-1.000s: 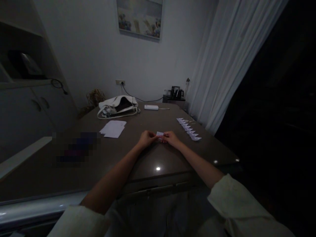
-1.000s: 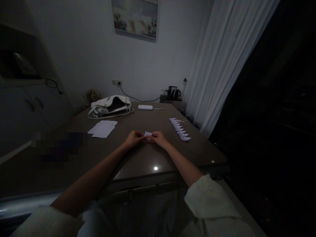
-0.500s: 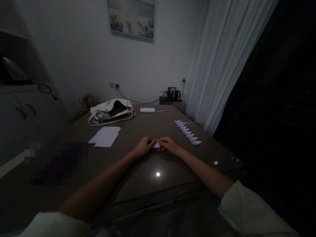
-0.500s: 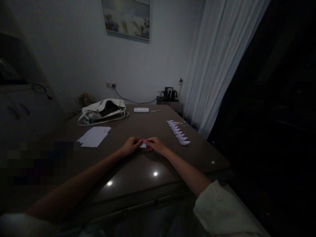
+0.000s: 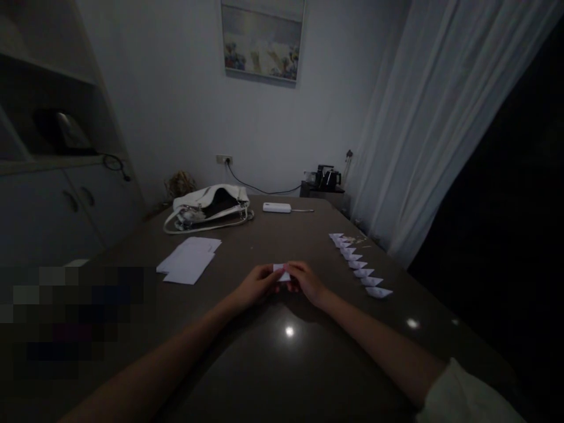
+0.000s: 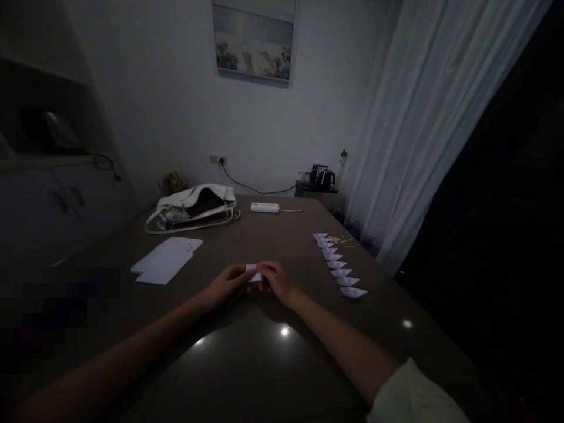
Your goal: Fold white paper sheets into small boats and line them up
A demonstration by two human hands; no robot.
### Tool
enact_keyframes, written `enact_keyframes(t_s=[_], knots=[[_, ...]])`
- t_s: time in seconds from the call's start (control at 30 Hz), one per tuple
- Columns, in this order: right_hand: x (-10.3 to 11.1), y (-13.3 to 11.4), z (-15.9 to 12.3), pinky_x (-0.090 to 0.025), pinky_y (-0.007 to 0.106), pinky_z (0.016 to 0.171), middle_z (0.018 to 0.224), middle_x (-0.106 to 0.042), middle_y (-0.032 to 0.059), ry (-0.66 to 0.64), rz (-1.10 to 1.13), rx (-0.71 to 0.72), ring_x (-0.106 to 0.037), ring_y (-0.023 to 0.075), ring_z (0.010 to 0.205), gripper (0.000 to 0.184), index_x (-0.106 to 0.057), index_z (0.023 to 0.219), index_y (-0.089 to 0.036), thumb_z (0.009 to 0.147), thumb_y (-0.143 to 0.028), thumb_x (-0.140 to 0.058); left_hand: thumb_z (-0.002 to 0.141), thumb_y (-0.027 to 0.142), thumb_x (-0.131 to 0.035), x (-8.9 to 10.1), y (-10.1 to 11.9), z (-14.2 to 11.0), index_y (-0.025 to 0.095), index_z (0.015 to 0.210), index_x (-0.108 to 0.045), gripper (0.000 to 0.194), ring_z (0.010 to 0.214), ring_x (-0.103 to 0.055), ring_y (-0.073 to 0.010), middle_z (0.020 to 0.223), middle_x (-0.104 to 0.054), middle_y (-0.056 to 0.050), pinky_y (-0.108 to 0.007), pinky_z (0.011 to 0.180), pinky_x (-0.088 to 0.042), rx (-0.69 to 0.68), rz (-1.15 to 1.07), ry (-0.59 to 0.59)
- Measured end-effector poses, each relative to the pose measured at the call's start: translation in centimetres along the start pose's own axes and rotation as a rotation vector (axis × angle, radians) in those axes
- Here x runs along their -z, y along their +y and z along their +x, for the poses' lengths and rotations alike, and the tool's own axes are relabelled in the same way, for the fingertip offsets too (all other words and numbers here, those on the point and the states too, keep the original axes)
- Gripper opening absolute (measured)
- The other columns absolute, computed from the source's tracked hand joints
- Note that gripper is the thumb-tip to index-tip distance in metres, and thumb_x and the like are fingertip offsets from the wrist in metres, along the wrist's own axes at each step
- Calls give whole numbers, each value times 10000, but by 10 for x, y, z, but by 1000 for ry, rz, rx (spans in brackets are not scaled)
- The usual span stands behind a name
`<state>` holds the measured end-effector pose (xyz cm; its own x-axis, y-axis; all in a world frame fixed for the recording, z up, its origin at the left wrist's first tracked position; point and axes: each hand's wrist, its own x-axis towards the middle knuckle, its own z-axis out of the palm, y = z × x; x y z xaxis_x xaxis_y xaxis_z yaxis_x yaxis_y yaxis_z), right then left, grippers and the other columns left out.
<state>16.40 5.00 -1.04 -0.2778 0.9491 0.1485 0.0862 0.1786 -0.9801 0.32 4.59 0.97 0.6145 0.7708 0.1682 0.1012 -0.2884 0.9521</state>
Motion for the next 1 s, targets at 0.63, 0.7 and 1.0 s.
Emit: enact_keyframes(t_s=[0.63,0.7,1.0], knots=[[2,-2,-6,-279,221,380,444,-445,-19,113,-92,122,-394,100,394,535,-517,567,-175,766,-670,-470,786,587,-508,3,-5,-3,112,610,-553,509,452,-393,-75,521,-491,16,-199,445,-271,33,94,-43],[2,-5,-7,-293,219,390,472,-461,-18,49,-138,135,-405,99,408,501,-544,577,-167,752,-635,-523,796,567,-514,6,-7,-2,106,626,-576,495,455,-408,-77,525,-508,9,-198,450,-283,22,125,-106],[5,-5,-6,-293,221,423,484,-484,-11,75,-127,147,-411,104,443,438,-554,554,-160,760,-547,-553,788,525,-557,6,-7,0,103,750,-596,426,488,-437,-72,598,-533,8,-183,462,-320,33,14,-116]])
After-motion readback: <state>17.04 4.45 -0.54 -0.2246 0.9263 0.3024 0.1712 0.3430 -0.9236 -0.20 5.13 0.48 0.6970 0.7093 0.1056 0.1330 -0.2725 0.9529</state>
